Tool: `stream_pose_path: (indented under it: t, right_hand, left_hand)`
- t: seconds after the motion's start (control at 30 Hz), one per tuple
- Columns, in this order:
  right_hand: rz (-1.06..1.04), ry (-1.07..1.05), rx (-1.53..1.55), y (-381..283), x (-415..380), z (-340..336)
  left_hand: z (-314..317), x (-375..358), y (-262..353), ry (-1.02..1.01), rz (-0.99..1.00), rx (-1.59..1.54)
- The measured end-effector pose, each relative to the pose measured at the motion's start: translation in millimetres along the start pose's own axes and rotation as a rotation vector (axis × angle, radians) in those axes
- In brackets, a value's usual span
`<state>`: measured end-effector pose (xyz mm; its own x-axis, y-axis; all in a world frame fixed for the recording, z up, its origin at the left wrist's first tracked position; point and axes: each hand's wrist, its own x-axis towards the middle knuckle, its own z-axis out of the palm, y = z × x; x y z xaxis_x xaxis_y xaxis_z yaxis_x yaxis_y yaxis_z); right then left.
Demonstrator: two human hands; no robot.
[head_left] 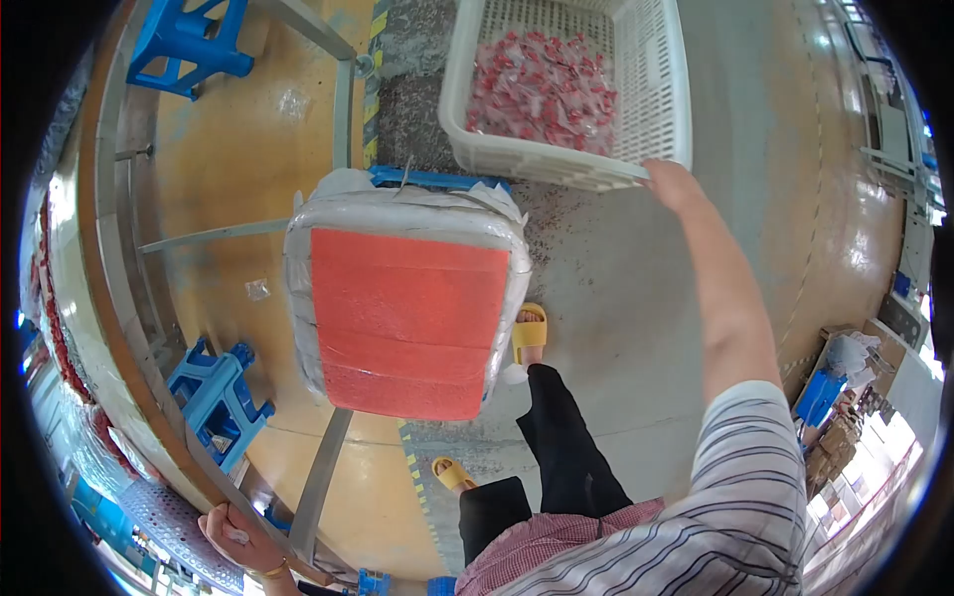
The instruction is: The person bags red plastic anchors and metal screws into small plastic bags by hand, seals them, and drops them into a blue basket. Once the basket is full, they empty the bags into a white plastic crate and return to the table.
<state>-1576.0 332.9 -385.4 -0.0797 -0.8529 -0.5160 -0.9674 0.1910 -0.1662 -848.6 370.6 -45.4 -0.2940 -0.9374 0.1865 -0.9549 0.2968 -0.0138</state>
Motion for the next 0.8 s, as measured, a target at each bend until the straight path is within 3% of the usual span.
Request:
stream_pose_path:
  t: [0.1,0.27,0.4,0.6,0.73,0.8]
  right_hand:
    - [0.073,-0.045,-0.043,25.5,-56.8,-30.5]
    - [0.265,-0.138,0.027,44.9,-183.7,36.5]
    - [0.482,-0.221,0.111,-33.1,-278.4,114.8]
    - [0.764,-0.075,0.345,-166.0,-402.4,208.8]
    - [0.761,0.004,0.487,-231.9,-477.5,262.2]
    - [0.778,0.003,0.497,-272.3,-514.2,288.6]
  left_hand:
    - [1.1,1.2,0.8,-0.023,-0.124,-0.046]
    - [1.4,14.7,14.8,-0.016,-0.166,-0.126]
    - [2.0,19.0,16.5,0.011,-0.174,-0.207]
    - [-2.3,22.4,18.4,0.110,-0.074,-0.377]
    - [-7.9,21.5,10.0,0.113,-0.001,-0.545]
    - [-23.8,-21.7,-2.9,0.037,-0.013,-0.736]
